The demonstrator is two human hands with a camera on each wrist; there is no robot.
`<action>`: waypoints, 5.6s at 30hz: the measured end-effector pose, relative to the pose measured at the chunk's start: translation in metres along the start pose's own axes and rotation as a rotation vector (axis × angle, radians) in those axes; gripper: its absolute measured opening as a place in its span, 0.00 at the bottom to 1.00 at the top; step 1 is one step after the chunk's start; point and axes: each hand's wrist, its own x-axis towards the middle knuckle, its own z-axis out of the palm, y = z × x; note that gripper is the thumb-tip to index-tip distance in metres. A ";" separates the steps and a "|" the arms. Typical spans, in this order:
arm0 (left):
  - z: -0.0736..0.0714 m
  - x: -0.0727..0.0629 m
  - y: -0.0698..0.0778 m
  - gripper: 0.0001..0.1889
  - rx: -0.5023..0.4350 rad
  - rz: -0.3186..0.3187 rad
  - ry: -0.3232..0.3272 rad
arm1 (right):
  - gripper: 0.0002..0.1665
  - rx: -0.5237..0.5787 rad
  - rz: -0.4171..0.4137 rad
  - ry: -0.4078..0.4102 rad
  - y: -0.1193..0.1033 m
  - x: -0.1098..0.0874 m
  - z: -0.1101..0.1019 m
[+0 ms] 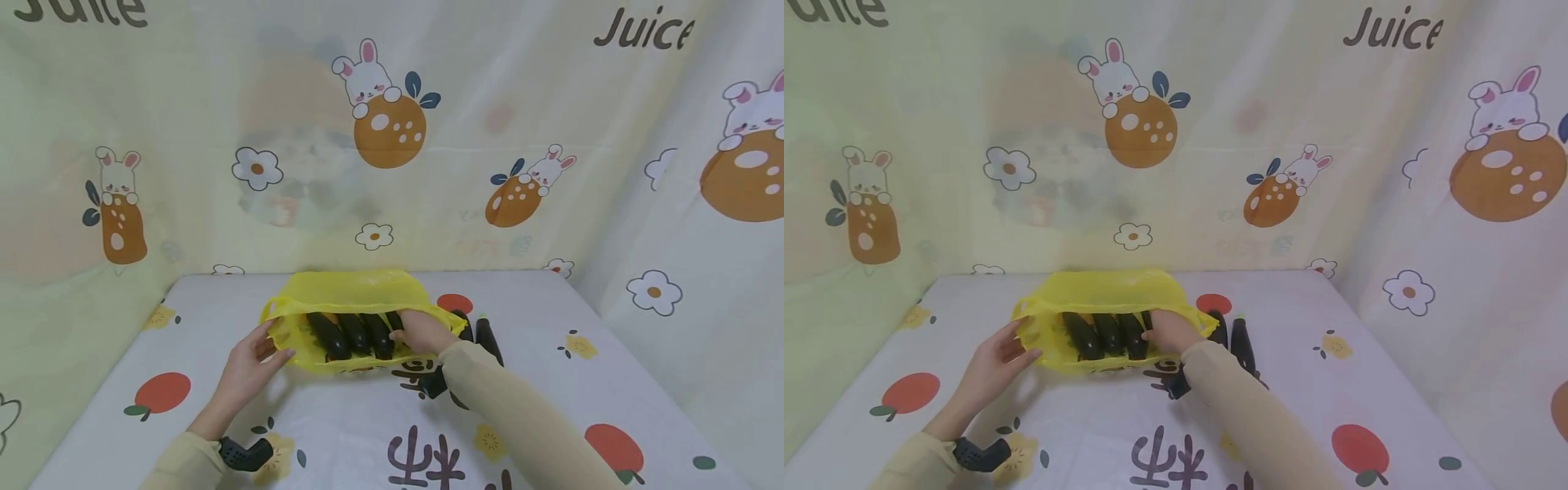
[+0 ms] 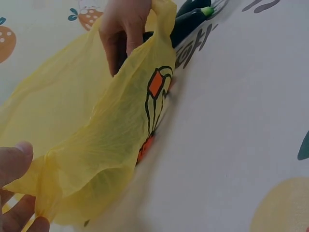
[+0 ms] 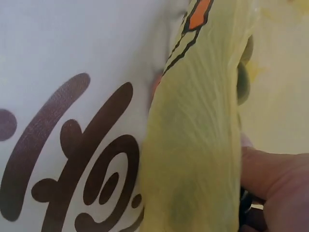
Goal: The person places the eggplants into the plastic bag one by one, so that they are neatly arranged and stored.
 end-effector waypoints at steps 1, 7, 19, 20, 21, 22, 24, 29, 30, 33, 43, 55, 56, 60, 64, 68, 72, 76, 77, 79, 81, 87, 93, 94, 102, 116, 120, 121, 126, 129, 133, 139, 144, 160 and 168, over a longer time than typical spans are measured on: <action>0.000 0.000 0.001 0.39 0.002 0.002 0.000 | 0.29 0.001 0.001 -0.002 0.001 0.001 0.001; 0.001 0.000 0.004 0.38 0.005 0.010 -0.004 | 0.29 0.056 0.011 0.010 0.009 0.003 0.007; 0.000 0.000 0.006 0.39 0.030 0.016 -0.008 | 0.36 -0.004 -0.044 -0.046 0.000 -0.007 0.004; 0.000 0.000 0.006 0.39 0.033 0.013 -0.008 | 0.38 -0.015 -0.056 -0.051 -0.002 -0.010 0.002; 0.000 0.000 0.006 0.39 0.035 0.010 -0.008 | 0.40 -0.026 -0.066 -0.058 -0.005 -0.012 0.000; -0.001 0.000 0.006 0.39 0.037 0.007 -0.011 | 0.41 -0.031 -0.075 -0.066 -0.007 -0.015 -0.002; -0.001 -0.001 0.006 0.39 0.038 0.004 -0.012 | 0.44 -0.023 -0.087 -0.085 -0.012 -0.023 -0.007; 0.000 -0.002 0.005 0.39 0.033 -0.005 -0.020 | 0.43 0.057 -0.144 -0.121 -0.016 -0.049 -0.025; 0.000 -0.002 0.006 0.39 0.032 -0.007 -0.023 | 0.42 0.077 -0.158 -0.122 -0.015 -0.055 -0.029; 0.000 -0.002 0.005 0.39 0.036 -0.012 -0.025 | 0.40 0.133 -0.213 -0.112 -0.010 -0.074 -0.044; -0.001 -0.003 0.004 0.39 0.034 -0.002 -0.021 | 0.35 0.161 -0.318 0.115 0.047 -0.116 -0.083; -0.002 -0.004 0.002 0.40 0.042 -0.018 -0.017 | 0.34 0.208 -0.119 0.193 0.129 -0.130 -0.087; -0.002 -0.004 0.002 0.40 0.042 -0.022 -0.018 | 0.35 0.214 -0.093 0.186 0.133 -0.129 -0.082; -0.001 -0.003 0.002 0.40 0.043 -0.030 -0.021 | 0.37 0.218 -0.038 0.175 0.147 -0.123 -0.060; -0.001 -0.003 0.002 0.40 0.038 -0.034 -0.024 | 0.41 0.226 0.010 0.155 0.155 -0.121 -0.037; -0.001 -0.003 0.001 0.40 0.029 -0.027 -0.025 | 0.45 0.209 0.065 0.137 0.156 -0.119 -0.022; 0.000 -0.003 0.000 0.40 0.027 -0.014 -0.023 | 0.48 0.180 0.080 0.133 0.154 -0.115 -0.015; 0.000 -0.002 0.000 0.39 0.039 -0.012 -0.018 | 0.51 0.149 0.081 0.119 0.150 -0.113 -0.012; 0.001 -0.002 0.001 0.39 0.041 -0.012 -0.017 | 0.52 0.145 0.086 0.111 0.150 -0.113 -0.011; 0.001 -0.002 0.001 0.39 0.046 -0.014 -0.017 | 0.53 0.138 0.100 0.093 0.149 -0.113 -0.009; 0.002 -0.001 0.002 0.39 0.049 -0.018 -0.018 | 0.54 0.138 0.117 0.081 0.148 -0.113 -0.008; 0.001 -0.001 0.002 0.39 0.056 -0.038 -0.022 | 0.52 0.153 0.147 0.098 0.150 -0.112 -0.004; 0.001 -0.002 0.001 0.40 0.060 -0.054 -0.026 | 0.48 0.178 0.134 0.136 0.153 -0.115 -0.008; 0.001 -0.002 0.001 0.40 0.061 -0.055 -0.025 | 0.48 0.186 0.132 0.146 0.153 -0.116 -0.010; 0.000 -0.001 0.003 0.40 0.056 -0.027 -0.017 | 0.47 0.213 0.021 0.259 0.132 -0.125 -0.054; 0.000 -0.001 0.001 0.40 0.042 -0.023 -0.025 | 0.46 0.324 -0.316 0.126 0.059 -0.139 -0.093; 0.000 0.000 0.002 0.40 0.040 -0.035 -0.026 | 0.47 0.366 -0.354 0.008 0.041 -0.137 -0.087; 0.000 0.000 0.002 0.40 0.040 -0.037 -0.025 | 0.46 0.377 -0.359 -0.023 0.037 -0.136 -0.084; 0.000 0.000 0.004 0.40 0.042 -0.037 -0.013 | 0.45 0.388 -0.362 -0.159 0.022 -0.130 -0.070; 0.000 0.000 0.003 0.39 0.033 -0.032 -0.008 | 0.46 0.362 -0.340 -0.212 0.014 -0.120 -0.060; 0.000 0.001 0.002 0.39 0.026 -0.022 -0.006 | 0.46 0.279 -0.332 -0.228 0.004 -0.097 -0.047; -0.001 0.000 0.001 0.39 0.017 -0.010 0.000 | 0.45 0.147 -0.349 -0.224 -0.010 -0.053 -0.028; -0.002 0.000 0.000 0.39 0.005 -0.007 0.006 | 0.45 0.130 -0.326 -0.214 -0.021 -0.022 -0.015; -0.001 0.001 -0.002 0.39 0.002 -0.016 0.008 | 0.45 0.092 -0.319 -0.186 -0.041 0.030 0.021; -0.001 0.001 -0.001 0.39 0.003 -0.009 0.011 | 0.50 0.006 -0.281 -0.192 -0.055 0.041 0.028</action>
